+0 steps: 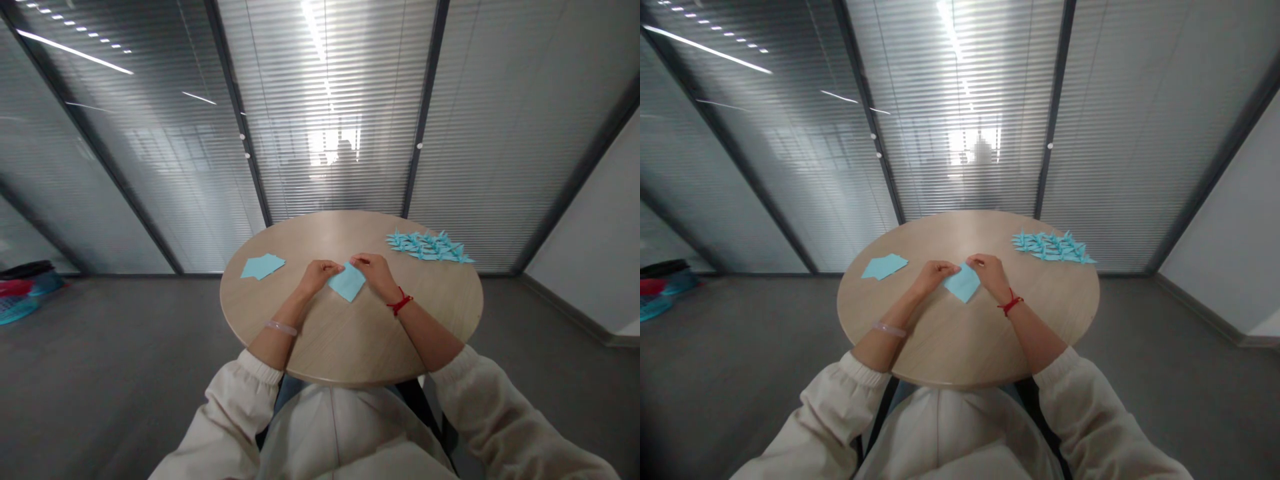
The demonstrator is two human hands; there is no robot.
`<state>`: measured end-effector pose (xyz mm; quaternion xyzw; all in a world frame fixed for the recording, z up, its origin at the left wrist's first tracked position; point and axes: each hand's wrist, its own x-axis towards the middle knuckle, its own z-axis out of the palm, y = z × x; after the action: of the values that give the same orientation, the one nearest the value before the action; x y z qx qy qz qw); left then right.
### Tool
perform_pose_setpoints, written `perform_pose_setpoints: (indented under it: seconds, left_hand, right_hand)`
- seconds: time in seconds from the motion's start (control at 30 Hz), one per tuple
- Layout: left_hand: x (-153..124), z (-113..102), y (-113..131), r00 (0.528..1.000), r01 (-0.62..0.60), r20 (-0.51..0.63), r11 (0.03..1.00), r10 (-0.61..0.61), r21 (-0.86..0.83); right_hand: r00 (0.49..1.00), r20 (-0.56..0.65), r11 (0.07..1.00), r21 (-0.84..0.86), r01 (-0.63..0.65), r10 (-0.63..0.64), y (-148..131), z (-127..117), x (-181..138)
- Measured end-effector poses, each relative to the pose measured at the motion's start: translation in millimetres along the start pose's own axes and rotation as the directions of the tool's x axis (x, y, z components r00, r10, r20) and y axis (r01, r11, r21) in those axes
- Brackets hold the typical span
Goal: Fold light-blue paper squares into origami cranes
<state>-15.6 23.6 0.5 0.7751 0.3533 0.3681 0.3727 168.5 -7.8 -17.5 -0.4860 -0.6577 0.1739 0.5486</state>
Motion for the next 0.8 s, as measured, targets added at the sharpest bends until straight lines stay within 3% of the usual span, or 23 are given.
perform_pose_setpoints:
  seconds: [0.2,0.43,0.5,0.63,0.8]
  left_hand:
    - [-1.5,-1.6,3.2,1.0,-0.009,-0.013,0.999,0.008,-0.042]
    - [-9.5,2.2,16.5,0.987,0.099,0.147,0.974,-0.07,-0.202]
    - [-9.0,2.1,13.9,0.99,0.125,0.1,0.958,-0.102,-0.258]
    - [-4.6,-1.0,3.8,0.976,0.118,-0.113,0.89,-0.186,-0.439]
    - [-0.4,-3.1,-5.5,0.953,0.081,-0.205,0.839,-0.224,-0.537]
  right_hand:
    - [1.0,-0.016,0.997,0.075,0.004,-0.002,2.9,1.0,1.4]
    - [0.999,0.021,0.992,0.122,0.032,-0.035,-3.3,0.9,-1.6]
    - [0.995,0.015,0.986,0.135,0.096,-0.099,-5.7,-0.7,-2.7]
    - [0.965,0.044,0.962,0.107,0.252,-0.257,-2.8,-2.4,-2.9]
    - [0.93,0.181,0.947,0.056,0.315,-0.32,5.5,2.8,-3.6]
